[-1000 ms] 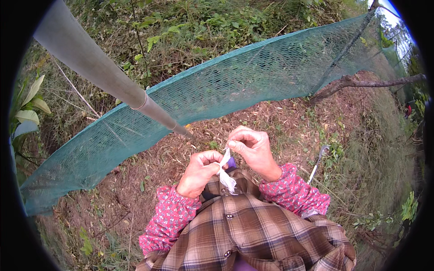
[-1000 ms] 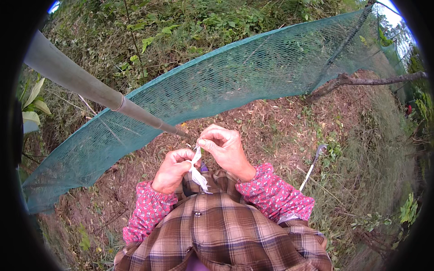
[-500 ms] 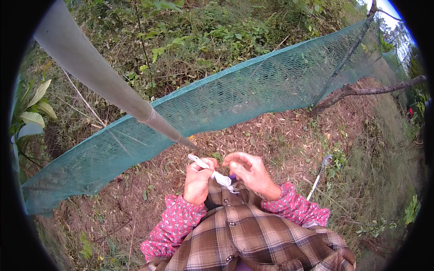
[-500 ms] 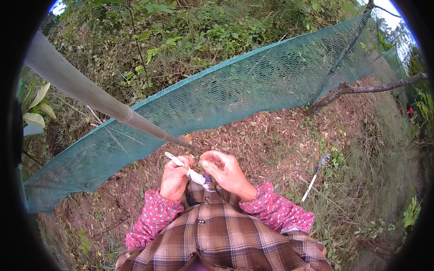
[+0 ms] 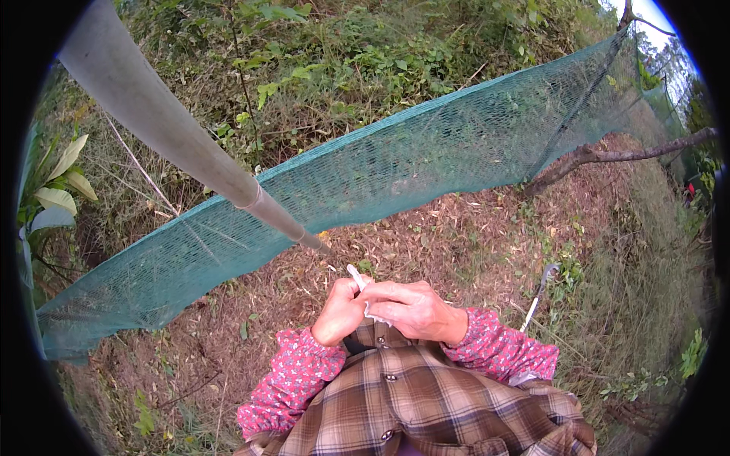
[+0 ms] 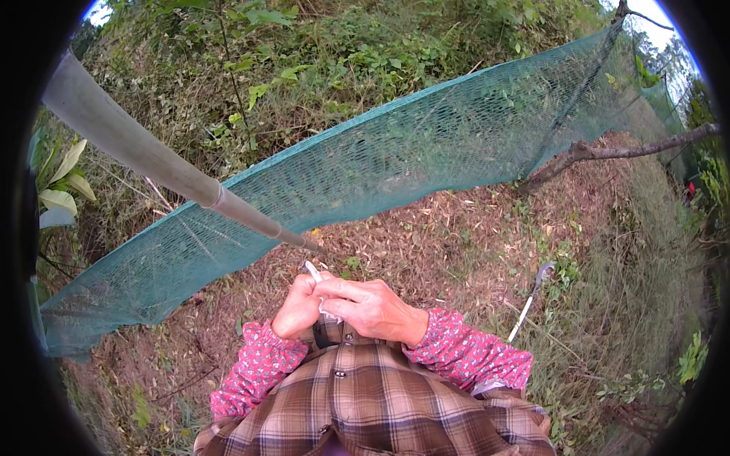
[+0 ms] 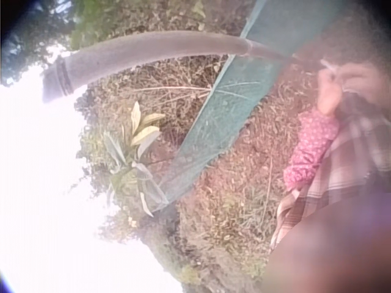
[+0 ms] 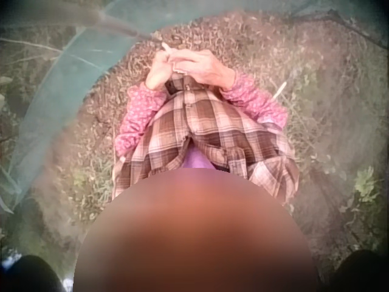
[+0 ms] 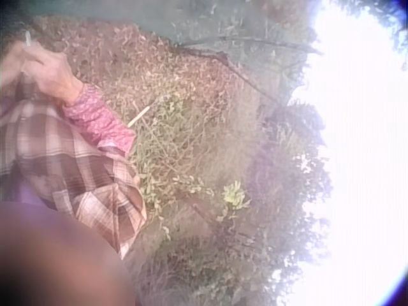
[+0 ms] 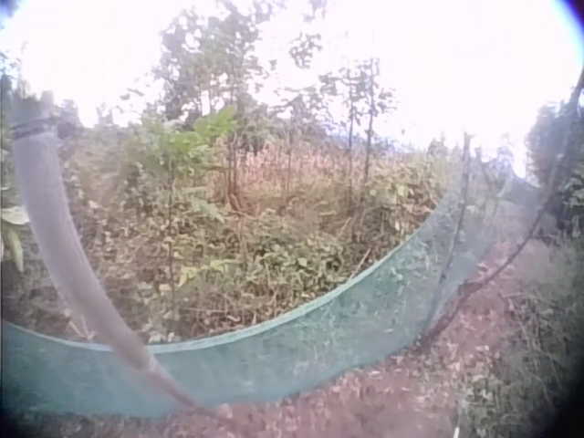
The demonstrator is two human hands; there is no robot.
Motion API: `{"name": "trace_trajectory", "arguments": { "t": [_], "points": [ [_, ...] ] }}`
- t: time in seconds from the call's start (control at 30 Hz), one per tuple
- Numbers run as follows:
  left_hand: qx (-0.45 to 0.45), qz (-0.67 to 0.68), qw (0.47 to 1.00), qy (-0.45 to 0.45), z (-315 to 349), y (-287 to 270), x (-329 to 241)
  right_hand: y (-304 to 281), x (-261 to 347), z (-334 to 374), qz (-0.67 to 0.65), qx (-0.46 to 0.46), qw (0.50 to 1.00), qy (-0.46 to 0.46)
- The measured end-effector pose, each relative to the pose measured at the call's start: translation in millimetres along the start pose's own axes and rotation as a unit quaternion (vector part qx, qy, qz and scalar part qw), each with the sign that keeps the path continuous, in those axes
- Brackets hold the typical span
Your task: The person wraps a white material around a wooden fence post, then uses a sickle to cut and remove a protruding branch. They continue to adjust the wrapping and clear debris near the base of the post.
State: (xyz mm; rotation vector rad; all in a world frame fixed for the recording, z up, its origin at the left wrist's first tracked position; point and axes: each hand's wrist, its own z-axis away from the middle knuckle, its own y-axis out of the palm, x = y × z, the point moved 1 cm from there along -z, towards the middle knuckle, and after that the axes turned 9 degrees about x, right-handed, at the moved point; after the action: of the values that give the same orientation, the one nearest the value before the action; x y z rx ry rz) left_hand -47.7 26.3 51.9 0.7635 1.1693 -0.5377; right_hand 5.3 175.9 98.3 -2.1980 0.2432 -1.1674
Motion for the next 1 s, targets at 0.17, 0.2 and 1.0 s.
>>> {"name": "trace_trajectory", "arguments": {
  "t": [0.17,0.2,1.0],
  "points": [
    [0.082,-0.093,0.992,0.004,5,-4,13,3,-6,3,0.085,0.170,0.981,0.041],
    [0.075,-0.088,0.993,0.007,5,-4,15,4,-7,3,0.088,0.161,0.982,0.050],
    [-0.200,-0.180,0.963,0.023,-8,7,27,42,-20,4,-0.113,-0.234,0.924,0.281]
  ]
}}
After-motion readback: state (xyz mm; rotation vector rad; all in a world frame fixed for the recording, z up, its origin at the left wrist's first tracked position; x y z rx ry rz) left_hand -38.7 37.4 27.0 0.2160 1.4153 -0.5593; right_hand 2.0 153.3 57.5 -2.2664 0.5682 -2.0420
